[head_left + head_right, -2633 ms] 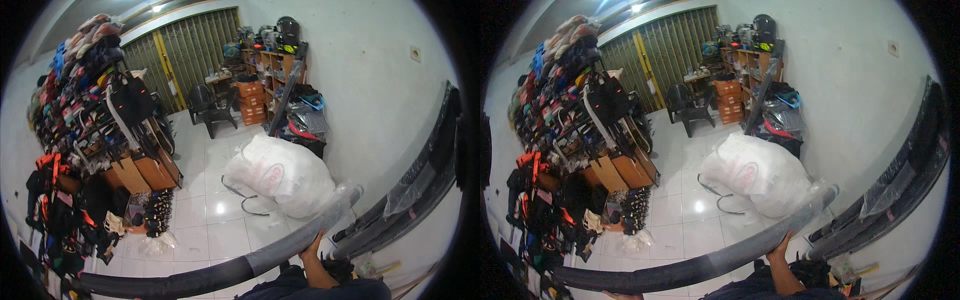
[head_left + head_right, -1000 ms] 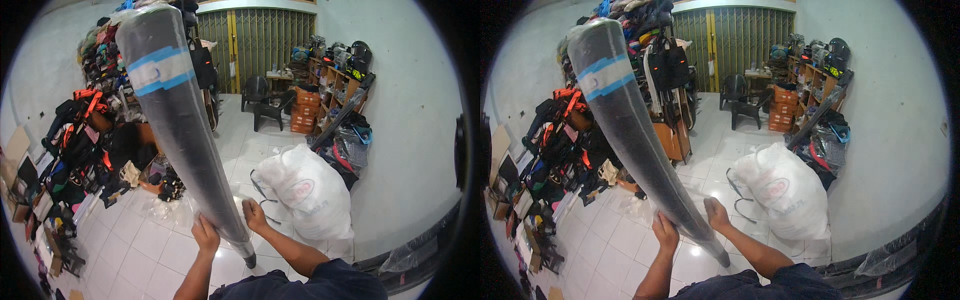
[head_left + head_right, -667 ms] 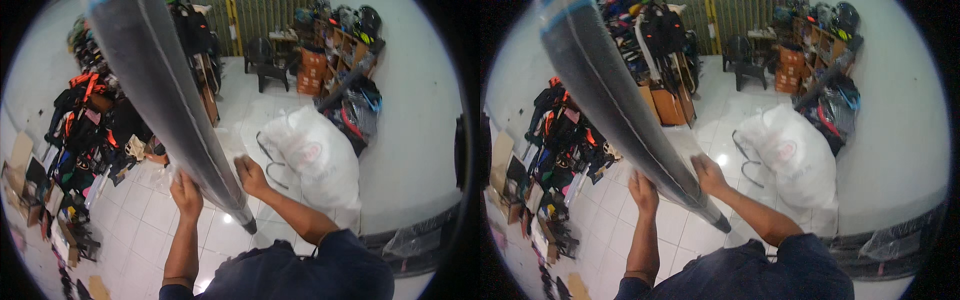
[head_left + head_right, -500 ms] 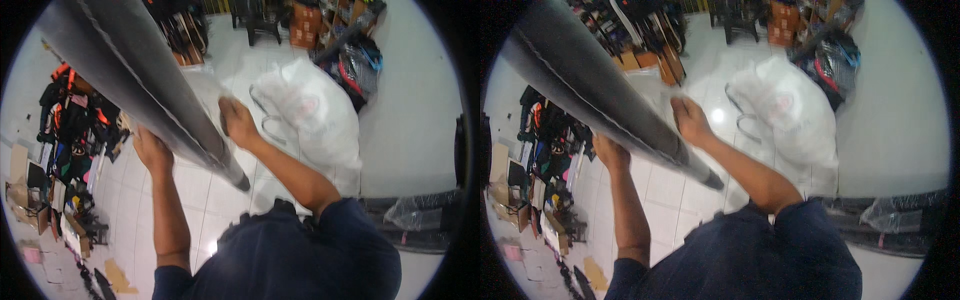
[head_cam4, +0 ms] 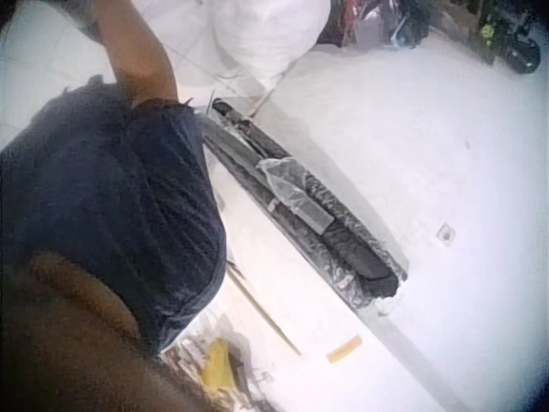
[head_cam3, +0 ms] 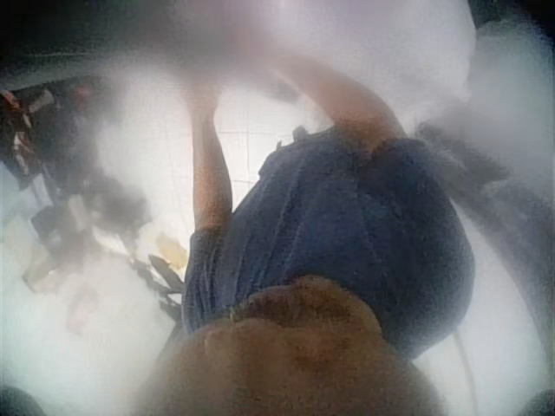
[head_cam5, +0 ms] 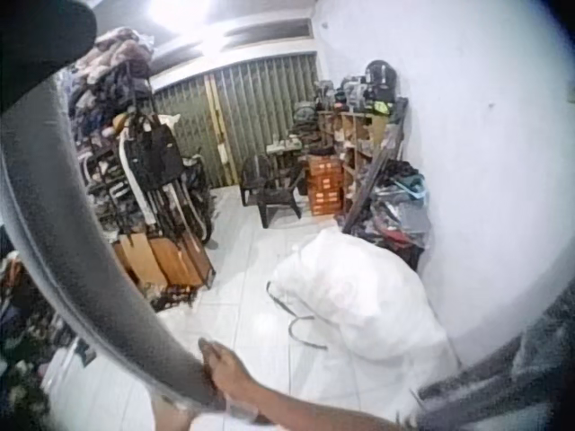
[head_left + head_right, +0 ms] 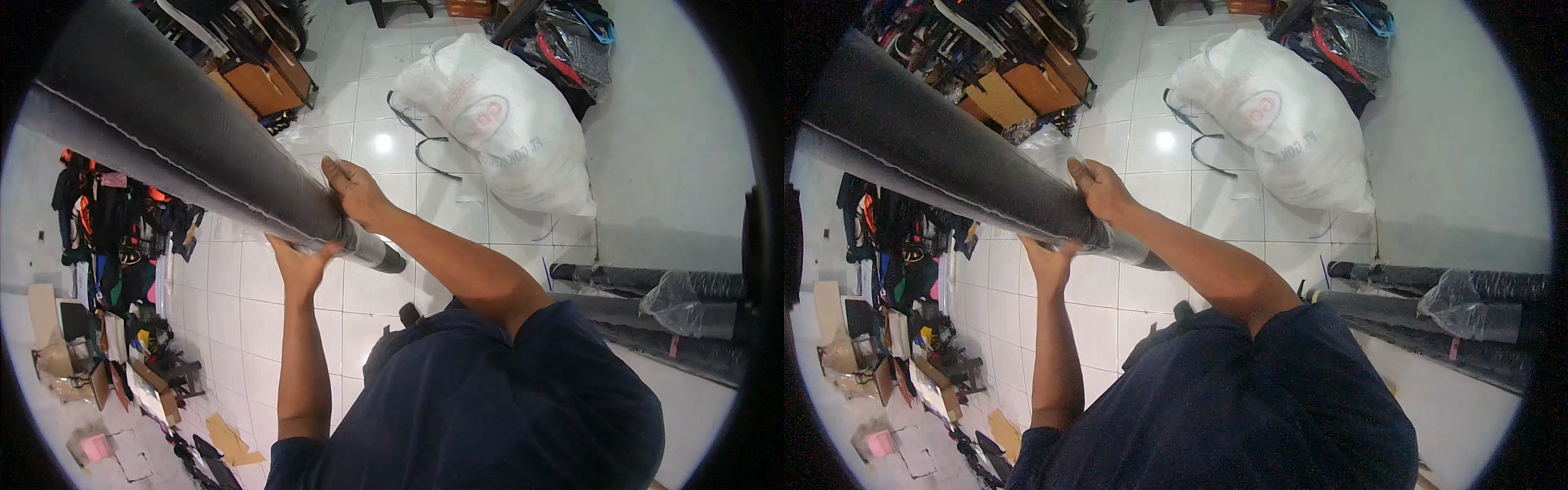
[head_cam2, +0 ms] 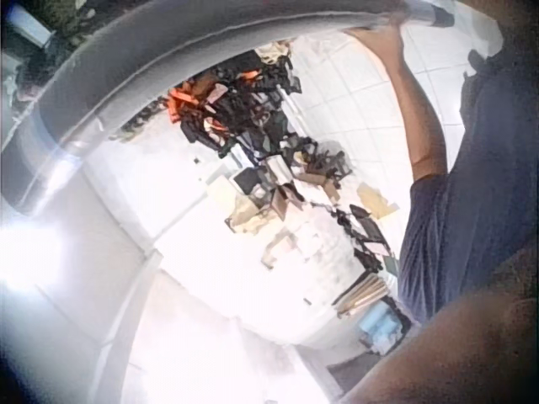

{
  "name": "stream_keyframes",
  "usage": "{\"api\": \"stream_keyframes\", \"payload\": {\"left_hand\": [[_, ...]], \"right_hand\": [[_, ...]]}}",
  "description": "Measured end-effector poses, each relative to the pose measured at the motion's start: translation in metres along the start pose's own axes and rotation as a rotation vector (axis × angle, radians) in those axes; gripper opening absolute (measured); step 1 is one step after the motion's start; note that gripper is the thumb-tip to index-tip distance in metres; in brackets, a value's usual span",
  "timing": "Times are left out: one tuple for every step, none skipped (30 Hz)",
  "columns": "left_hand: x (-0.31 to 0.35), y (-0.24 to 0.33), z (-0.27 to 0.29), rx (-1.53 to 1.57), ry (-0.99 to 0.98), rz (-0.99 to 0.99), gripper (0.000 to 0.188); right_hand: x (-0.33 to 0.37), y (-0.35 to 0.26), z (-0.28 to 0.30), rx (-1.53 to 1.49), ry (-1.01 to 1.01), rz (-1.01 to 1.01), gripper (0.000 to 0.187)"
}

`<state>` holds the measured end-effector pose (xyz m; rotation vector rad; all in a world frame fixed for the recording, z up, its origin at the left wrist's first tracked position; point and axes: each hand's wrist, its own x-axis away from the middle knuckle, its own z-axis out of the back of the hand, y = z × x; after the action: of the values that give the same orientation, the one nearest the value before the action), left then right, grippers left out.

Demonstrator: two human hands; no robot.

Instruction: The person walks to a stack of wrapped fabric rolls, selects one, and removes the plastic wrapping by hand. They then unwrap a second roll and hold it upright.

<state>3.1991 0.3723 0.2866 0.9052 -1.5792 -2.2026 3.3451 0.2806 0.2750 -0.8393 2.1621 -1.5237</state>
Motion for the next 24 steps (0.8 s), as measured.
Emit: {"api": "stream_keyframes", "payload": {"left_hand": [[-0.003, -0.003, -0.005, 0.095, 0.045, 0.04, 0.116], [-0.007, -0.005, -0.011, 0.117, 0.085, 0.042, 0.114], [-0.009, -0.005, -0.014, 0.131, 0.097, 0.054, 0.112], [-0.009, -0.003, -0.017, 0.16, 0.117, 0.036, 0.111], [-0.01, -0.002, -0.022, 0.127, 0.161, 0.031, 0.109], [-0.01, 0.001, -0.025, 0.111, 0.207, -0.013, 0.107], [-0.009, 0.004, -0.03, 0.092, 0.245, -0.033, 0.106], [-0.006, 0.007, -0.034, 0.071, 0.254, -0.041, 0.103], [-0.004, 0.009, -0.037, 0.046, 0.251, -0.029, 0.101], [-0.002, 0.01, -0.04, 0.015, 0.236, -0.026, 0.099], [0.0, 0.011, -0.042, 0.014, 0.258, -0.005, 0.096], [0.001, 0.012, -0.043, 0.004, 0.263, 0.011, 0.094], [0.004, 0.012, -0.044, 0.004, 0.273, 0.018, 0.091], [0.006, 0.012, -0.043, 0.004, 0.247, 0.041, 0.086], [0.009, 0.013, -0.041, 0.016, 0.224, 0.05, 0.08], [0.012, 0.014, -0.039, 0.019, 0.183, 0.056, 0.075], [0.018, 0.015, -0.036, 0.038, 0.166, 0.149, 0.073], [0.023, 0.019, -0.03, 0.042, 0.134, 0.236, 0.071], [0.029, 0.022, -0.025, 0.045, 0.119, 0.301, 0.069], [0.037, 0.024, -0.022, -0.025, 0.131, 0.282, 0.069], [0.045, 0.026, -0.018, -0.096, 0.162, 0.247, 0.069], [0.05, 0.027, -0.013, -0.094, 0.113, 0.214, 0.07], [0.056, 0.027, -0.007, -0.079, 0.117, 0.281, 0.07], [0.063, 0.026, 0.0, -0.066, 0.106, 0.344, 0.069]], "right_hand": [[0.004, 0.002, 0.001, 0.063, 0.053, 0.006, 0.053], [0.007, 0.004, 0.003, 0.127, 0.106, 0.016, 0.055], [0.013, 0.008, 0.006, 0.145, 0.173, 0.072, 0.057], [0.023, 0.013, 0.009, 0.162, 0.239, 0.12, 0.059], [0.032, 0.02, 0.009, 0.176, 0.352, 0.129, 0.061], [0.045, 0.028, 0.009, 0.371, 0.343, 0.099, 0.042], [0.046, 0.035, 0.005, 0.413, 0.352, 0.162, 0.041], [0.049, 0.043, 0.001, 0.463, 0.38, 0.16, 0.04], [0.048, 0.051, -0.001, 0.519, 0.376, 0.097, 0.039], [0.044, 0.058, -0.003, 0.556, 0.445, 0.177, 0.035], [0.042, 0.065, 0.0, 0.576, 0.469, 0.201, 0.035], [0.038, 0.071, 0.002, 0.595, 0.461, 0.178, 0.035], [0.035, 0.076, 0.007, 0.618, 0.479, 0.192, 0.034], [0.028, 0.08, 0.013, 0.651, 0.453, 0.1, 0.03], [0.023, 0.083, 0.019, 0.686, 0.374, 0.115, 0.031], [0.018, 0.084, 0.026, 0.724, 0.324, 0.173, 0.032], [0.013, 0.084, 0.032, 0.763, 0.268, 0.227, 0.033], [0.004, 0.08, 0.037, 0.837, 0.184, 0.231, 0.035], [-0.004, 0.076, 0.041, 0.893, 0.097, 0.303, 0.035], [-0.014, 0.071, 0.043, 0.942, 0.006, 0.397, 0.035], [-0.023, 0.064, 0.042, 1.008, -0.126, 0.436, 0.036], [-0.035, 0.057, 0.043, 1.051, -0.19, 0.511, 0.036], [-0.045, 0.051, 0.039, 1.016, -0.222, 0.664, 0.034], [-0.054, 0.047, 0.033, 0.975, -0.265, 0.814, 0.032]]}}
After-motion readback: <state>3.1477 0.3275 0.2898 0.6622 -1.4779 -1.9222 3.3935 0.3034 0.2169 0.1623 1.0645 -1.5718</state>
